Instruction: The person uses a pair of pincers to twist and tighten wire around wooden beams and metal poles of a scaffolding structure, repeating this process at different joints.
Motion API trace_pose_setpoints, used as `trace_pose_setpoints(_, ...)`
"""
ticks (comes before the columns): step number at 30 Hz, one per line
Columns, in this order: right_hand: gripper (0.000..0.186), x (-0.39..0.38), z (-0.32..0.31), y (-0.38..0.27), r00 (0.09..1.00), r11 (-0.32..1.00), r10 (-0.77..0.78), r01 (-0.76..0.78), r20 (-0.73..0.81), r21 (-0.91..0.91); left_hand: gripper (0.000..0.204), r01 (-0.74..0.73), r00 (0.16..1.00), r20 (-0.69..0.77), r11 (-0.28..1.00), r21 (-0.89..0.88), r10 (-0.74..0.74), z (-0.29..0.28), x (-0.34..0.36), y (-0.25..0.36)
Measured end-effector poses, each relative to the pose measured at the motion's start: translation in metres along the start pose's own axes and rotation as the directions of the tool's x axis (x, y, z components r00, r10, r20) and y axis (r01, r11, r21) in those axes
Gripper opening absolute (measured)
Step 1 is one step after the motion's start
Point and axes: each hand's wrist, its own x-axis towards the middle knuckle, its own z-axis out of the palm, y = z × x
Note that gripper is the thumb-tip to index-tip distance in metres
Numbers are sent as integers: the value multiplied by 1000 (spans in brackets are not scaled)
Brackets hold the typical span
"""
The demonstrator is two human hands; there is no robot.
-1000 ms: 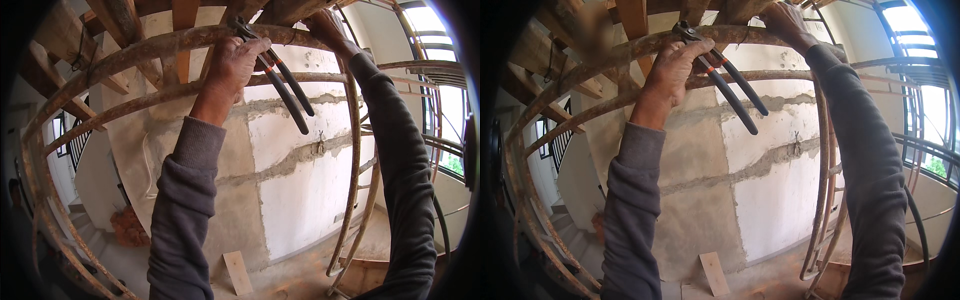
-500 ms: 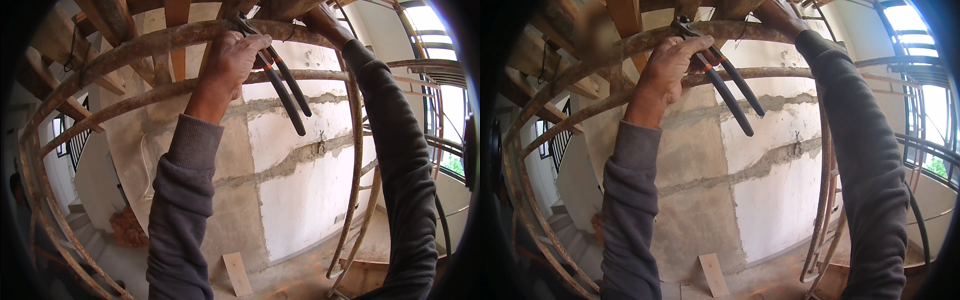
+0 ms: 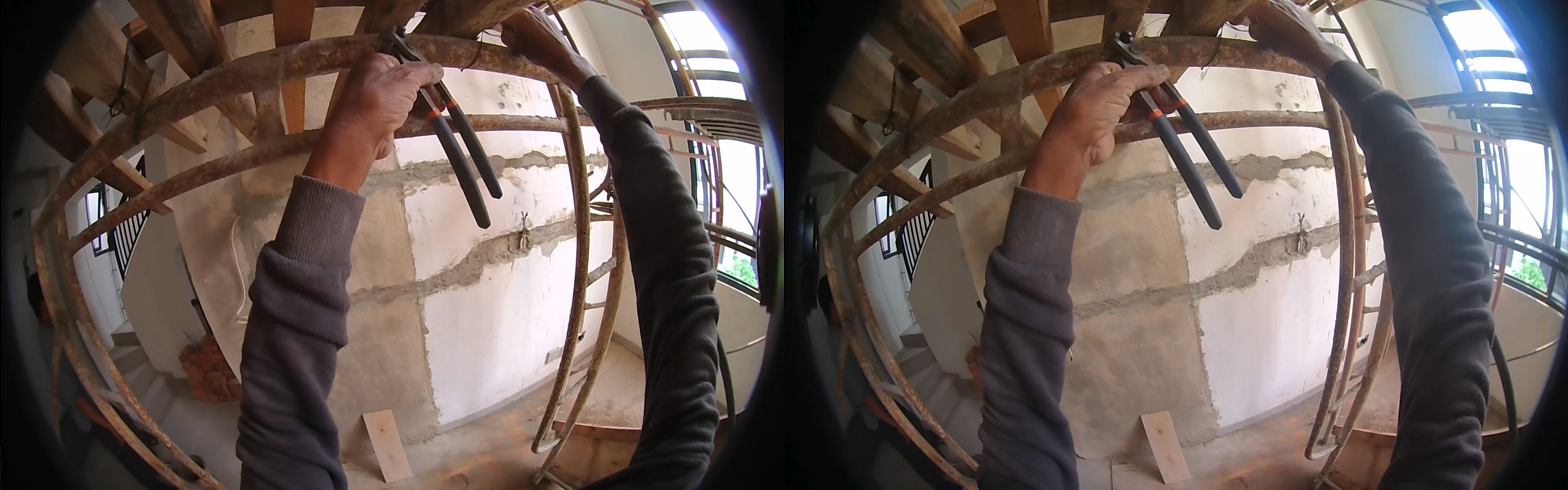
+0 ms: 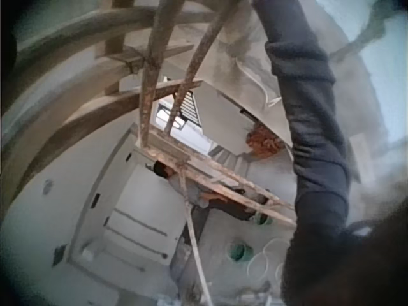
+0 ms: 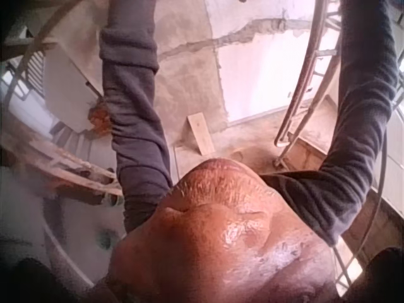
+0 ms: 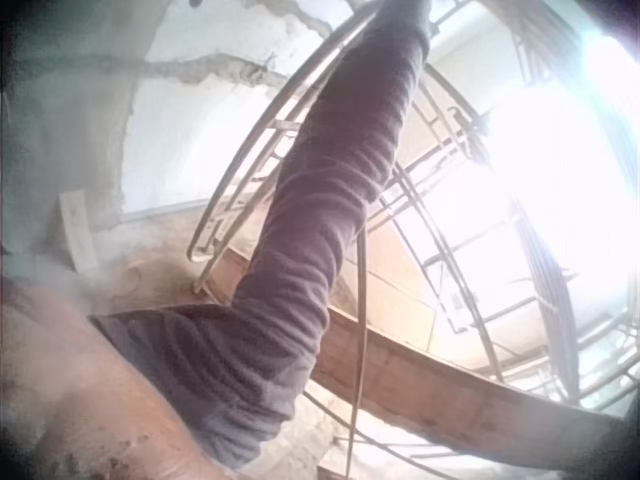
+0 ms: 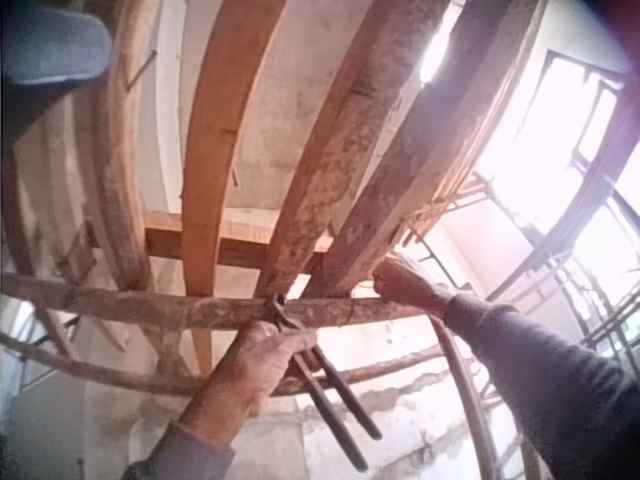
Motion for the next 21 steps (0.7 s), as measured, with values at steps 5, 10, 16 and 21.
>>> trace_pose_setpoints(5, 20, -14, 7, -1, 969, 985, -135, 154, -206, 81, 16, 24, 999, -22, 999, -29, -25, -2, 4, -5)
trace_pose_setpoints(10, 27, -20, 5, 1, 907, 925, -330, 366, -260, 103, 16, -46, 999, 27, 998, -51, 47, -5, 4, -7)
trace_pose_setpoints(16, 36, -20, -21, -20, 937, 900, -322, 348, -137, 264, 15, -9, 1000, -17, 1000, 21, 9, -2, 0, -4)
trace_pose_setpoints(21, 26, -9, 20, 16, 997, 951, -79, 77, -6, 301, 17, -111, 993, 38, 993, -43, 113, -2, 4, -9)
